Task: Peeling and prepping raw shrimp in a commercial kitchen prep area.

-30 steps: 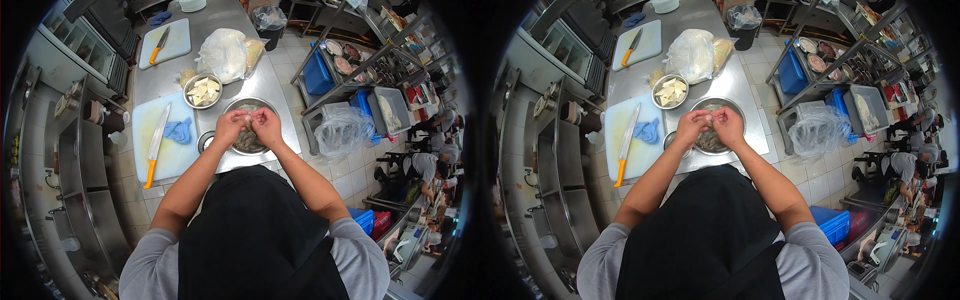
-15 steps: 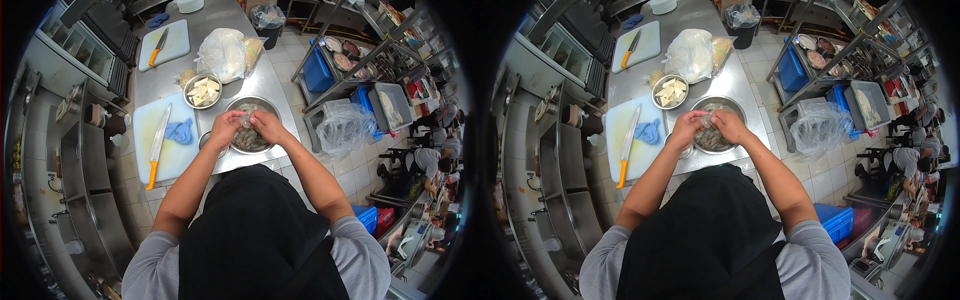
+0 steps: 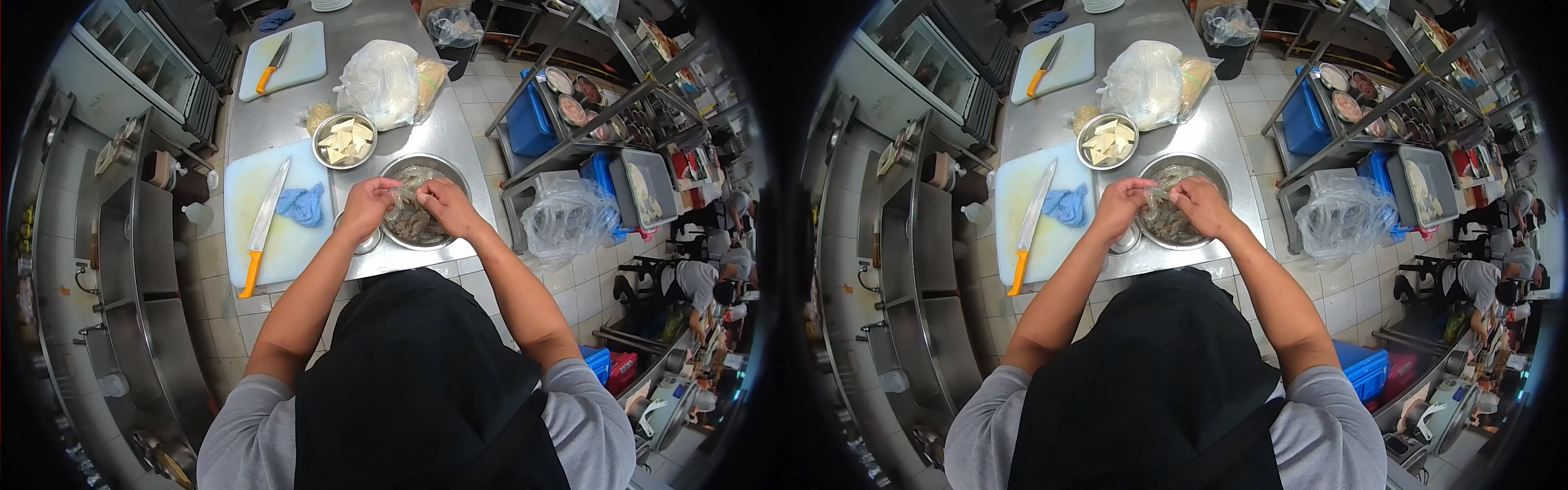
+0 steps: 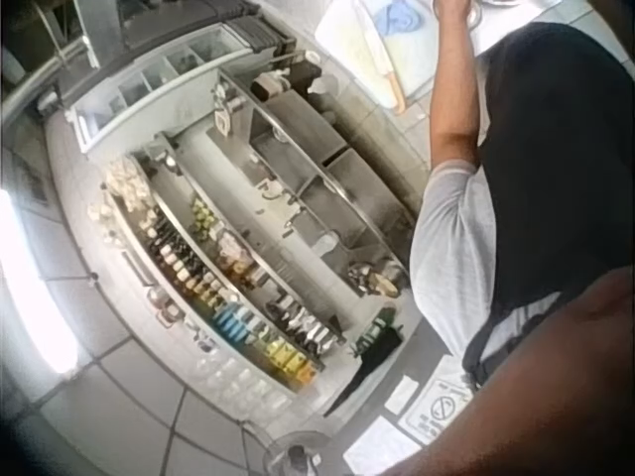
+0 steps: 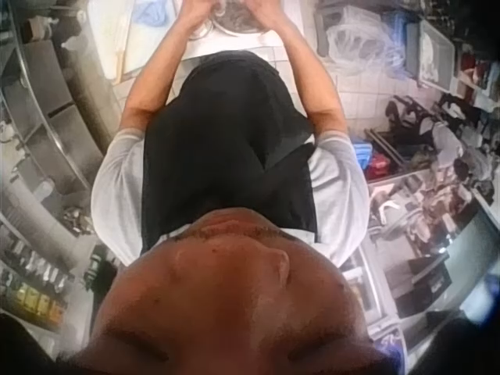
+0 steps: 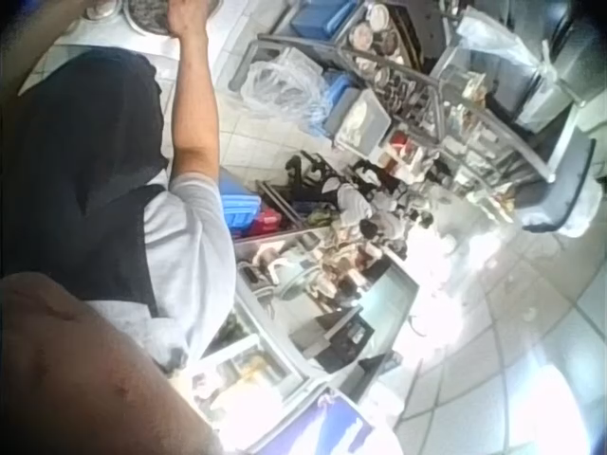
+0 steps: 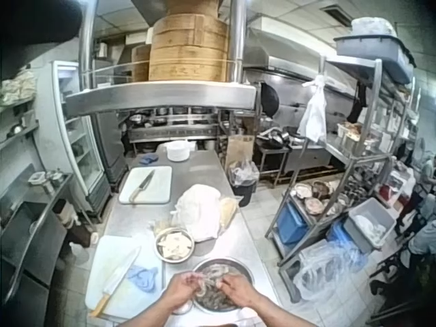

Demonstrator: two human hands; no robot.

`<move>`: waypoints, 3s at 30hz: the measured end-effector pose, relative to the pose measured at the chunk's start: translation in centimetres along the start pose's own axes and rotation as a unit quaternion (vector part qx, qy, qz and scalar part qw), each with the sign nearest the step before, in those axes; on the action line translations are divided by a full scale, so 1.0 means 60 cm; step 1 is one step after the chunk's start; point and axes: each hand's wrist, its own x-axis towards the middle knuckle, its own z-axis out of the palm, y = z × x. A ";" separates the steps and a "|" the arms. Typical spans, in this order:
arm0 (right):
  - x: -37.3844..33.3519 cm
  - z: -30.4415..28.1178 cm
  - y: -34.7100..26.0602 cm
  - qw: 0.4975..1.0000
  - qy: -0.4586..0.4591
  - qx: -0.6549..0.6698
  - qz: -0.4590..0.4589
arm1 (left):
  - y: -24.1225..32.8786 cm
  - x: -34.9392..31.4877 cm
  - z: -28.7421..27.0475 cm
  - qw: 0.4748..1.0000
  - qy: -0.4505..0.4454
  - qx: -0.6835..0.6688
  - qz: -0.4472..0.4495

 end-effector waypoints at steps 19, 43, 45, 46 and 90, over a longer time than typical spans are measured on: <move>-0.014 0.001 0.034 0.998 0.040 -0.039 0.033 | 0.003 -0.008 -0.043 0.997 0.041 0.069 -0.008; 0.017 0.053 0.052 0.959 -0.028 -0.253 0.126 | -0.109 -0.129 -0.056 0.914 0.377 -0.094 -0.119; 0.015 0.051 0.059 0.967 0.005 -0.212 0.141 | -0.132 -0.109 -0.082 0.908 0.403 0.090 -0.070; 0.016 0.051 0.061 0.974 0.035 -0.164 0.153 | -0.148 -0.098 -0.092 0.865 0.421 0.273 -0.019; 0.017 0.041 -0.003 0.968 0.052 -0.245 0.002 | -0.021 0.054 -0.015 0.993 -0.026 0.107 -0.030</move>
